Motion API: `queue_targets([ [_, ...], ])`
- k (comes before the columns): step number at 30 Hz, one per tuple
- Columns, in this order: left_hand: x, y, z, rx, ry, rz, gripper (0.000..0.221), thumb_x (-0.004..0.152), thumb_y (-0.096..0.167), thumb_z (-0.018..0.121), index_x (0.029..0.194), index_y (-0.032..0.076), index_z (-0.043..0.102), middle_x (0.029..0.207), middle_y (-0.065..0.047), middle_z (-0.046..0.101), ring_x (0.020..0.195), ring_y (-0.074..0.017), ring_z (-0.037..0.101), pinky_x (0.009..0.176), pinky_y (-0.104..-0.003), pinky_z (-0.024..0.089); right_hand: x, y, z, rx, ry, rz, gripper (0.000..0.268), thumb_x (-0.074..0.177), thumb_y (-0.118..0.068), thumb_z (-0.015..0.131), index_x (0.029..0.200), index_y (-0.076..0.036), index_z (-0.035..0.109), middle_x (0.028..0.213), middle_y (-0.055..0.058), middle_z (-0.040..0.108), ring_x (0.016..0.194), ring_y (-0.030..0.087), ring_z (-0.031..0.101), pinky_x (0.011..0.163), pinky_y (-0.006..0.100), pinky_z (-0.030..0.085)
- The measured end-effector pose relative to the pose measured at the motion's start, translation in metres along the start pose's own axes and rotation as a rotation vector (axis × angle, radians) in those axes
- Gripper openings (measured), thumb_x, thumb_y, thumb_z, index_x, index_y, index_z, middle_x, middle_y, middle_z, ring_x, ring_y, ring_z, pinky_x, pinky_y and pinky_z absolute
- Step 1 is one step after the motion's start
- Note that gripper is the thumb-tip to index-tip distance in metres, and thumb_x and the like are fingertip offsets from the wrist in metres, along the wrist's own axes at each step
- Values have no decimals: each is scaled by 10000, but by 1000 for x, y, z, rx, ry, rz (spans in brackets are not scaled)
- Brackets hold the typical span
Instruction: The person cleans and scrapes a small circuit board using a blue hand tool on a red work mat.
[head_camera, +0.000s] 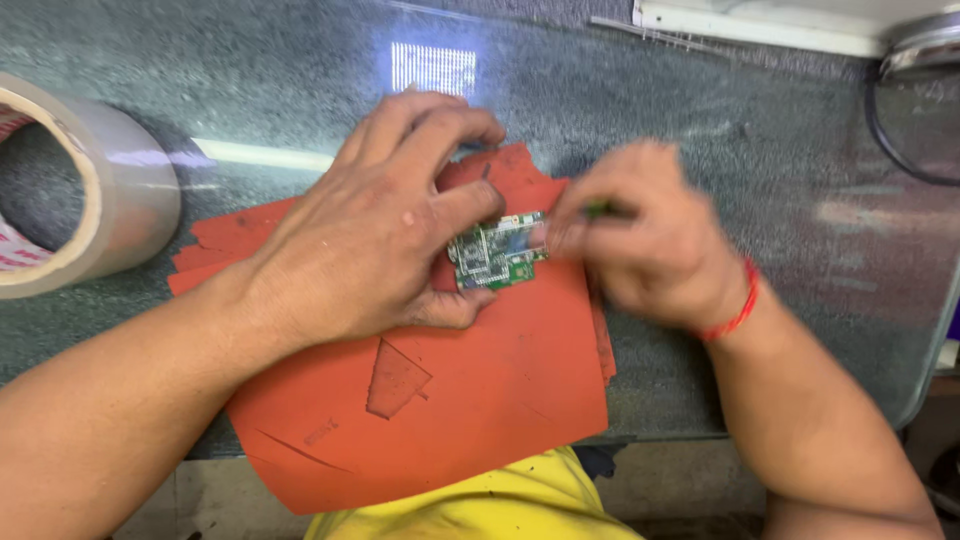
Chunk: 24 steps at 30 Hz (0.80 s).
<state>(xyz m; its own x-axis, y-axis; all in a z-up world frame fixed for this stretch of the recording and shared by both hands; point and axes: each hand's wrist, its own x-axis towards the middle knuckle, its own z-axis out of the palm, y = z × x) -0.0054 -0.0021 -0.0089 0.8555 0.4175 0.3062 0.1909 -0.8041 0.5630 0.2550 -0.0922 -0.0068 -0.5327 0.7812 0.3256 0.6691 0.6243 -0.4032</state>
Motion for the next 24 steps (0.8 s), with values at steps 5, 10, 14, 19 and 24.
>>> queue_targets([
  [5, 3, -2, -2, 17, 6, 23, 565, 495, 284, 919, 977, 44, 748, 1381, -167, 517, 1323, -384, 437, 1087, -510, 433, 0, 2, -2, 41, -13, -47, 262, 856, 45, 726, 1032, -135, 799, 1027, 10, 690, 973, 237, 612, 915, 381, 428],
  [10, 1, -7, -4, 0, 2, 56, 613, 462, 279, 917, 1005, 36, 770, 1375, -168, 520, 1309, -384, 437, 1067, -493, 451, 1, 16, -10, 9, -13, 19, 233, 875, 24, 753, 1040, -134, 797, 1065, -4, 694, 993, 229, 602, 934, 364, 398],
  [14, 4, -12, -9, -45, -16, 62, 587, 517, 240, 916, 1049, 34, 777, 1359, -167, 526, 1301, -386, 446, 1071, -490, 447, 4, 20, -6, 98, -99, -189, 249, 815, 23, 722, 950, -170, 805, 1007, -12, 690, 929, 215, 610, 904, 396, 388],
  [19, 2, -13, -7, -43, -31, 67, 588, 543, 232, 913, 1085, 51, 778, 1378, -156, 532, 1314, -379, 446, 1087, -471, 453, -1, 21, -12, 25, -60, -113, 183, 901, -3, 759, 993, -155, 801, 1058, -10, 692, 964, 228, 592, 934, 386, 389],
  [24, 0, -13, -7, -26, -27, 63, 583, 522, 236, 906, 1064, 72, 769, 1361, -145, 541, 1269, -369, 463, 1038, -463, 462, -1, 21, -18, -7, -56, 8, 195, 859, -18, 767, 993, -156, 798, 1055, -4, 689, 983, 245, 580, 909, 380, 366],
])
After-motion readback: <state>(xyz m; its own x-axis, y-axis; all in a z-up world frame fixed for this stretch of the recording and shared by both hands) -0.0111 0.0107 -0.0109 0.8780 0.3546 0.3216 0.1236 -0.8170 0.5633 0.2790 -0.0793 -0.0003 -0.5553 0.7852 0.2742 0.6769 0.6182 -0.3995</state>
